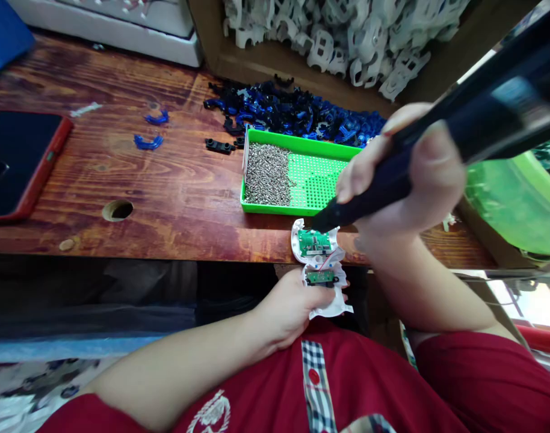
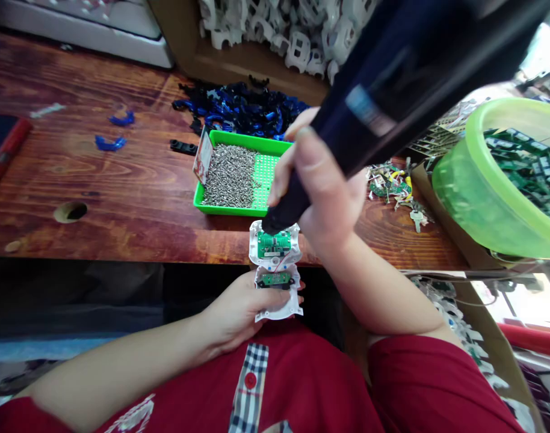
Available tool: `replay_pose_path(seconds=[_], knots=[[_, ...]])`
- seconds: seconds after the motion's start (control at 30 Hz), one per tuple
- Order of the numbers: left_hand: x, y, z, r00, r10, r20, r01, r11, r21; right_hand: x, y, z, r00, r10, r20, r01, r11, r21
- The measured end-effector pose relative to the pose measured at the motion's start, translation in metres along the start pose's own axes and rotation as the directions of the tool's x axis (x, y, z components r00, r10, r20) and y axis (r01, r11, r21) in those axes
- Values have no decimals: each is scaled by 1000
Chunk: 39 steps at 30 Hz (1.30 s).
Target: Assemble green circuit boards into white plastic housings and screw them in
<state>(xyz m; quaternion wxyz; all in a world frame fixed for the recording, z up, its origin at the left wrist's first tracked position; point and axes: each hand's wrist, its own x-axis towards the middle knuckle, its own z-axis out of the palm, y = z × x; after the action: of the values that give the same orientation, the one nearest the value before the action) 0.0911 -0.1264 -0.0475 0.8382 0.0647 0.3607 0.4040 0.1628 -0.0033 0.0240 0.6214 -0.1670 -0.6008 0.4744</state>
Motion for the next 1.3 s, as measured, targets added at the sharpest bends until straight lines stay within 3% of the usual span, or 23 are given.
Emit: replay_pose_path(seconds=[0.1, 0.17, 0.37, 0.53, 1.07, 1.2, 1.3], knots=[[0, 0, -1, 1000, -7, 2, 7, 1000, 2, 24, 4, -5, 974, -193, -117, 184, 979, -84], [0, 1, -1, 1000, -1, -4, 1, 1000, -1, 37, 14, -7, 957, -241, -161, 217, 964, -150], [2, 1, -4, 1000, -23, -8, 24, 1000, 5, 58, 58, -8, 961, -227, -158, 204, 968, -148], [1, 2, -7, 999, -38, 18, 38, 999, 16, 65, 71, -8, 967, -163, -194, 135, 979, -152], [0, 4, -9, 996, -39, 81, 36, 999, 39, 63, 72, -8, 975, -136, -176, 109, 982, -153], [0, 2, -10, 996, -48, 80, 44, 998, 50, 66, 61, -5, 945, -244, -218, 225, 968, -110], [1, 0, -9, 996, -41, 79, 37, 998, 51, 60, 35, -7, 901, -372, -225, 340, 925, -170]])
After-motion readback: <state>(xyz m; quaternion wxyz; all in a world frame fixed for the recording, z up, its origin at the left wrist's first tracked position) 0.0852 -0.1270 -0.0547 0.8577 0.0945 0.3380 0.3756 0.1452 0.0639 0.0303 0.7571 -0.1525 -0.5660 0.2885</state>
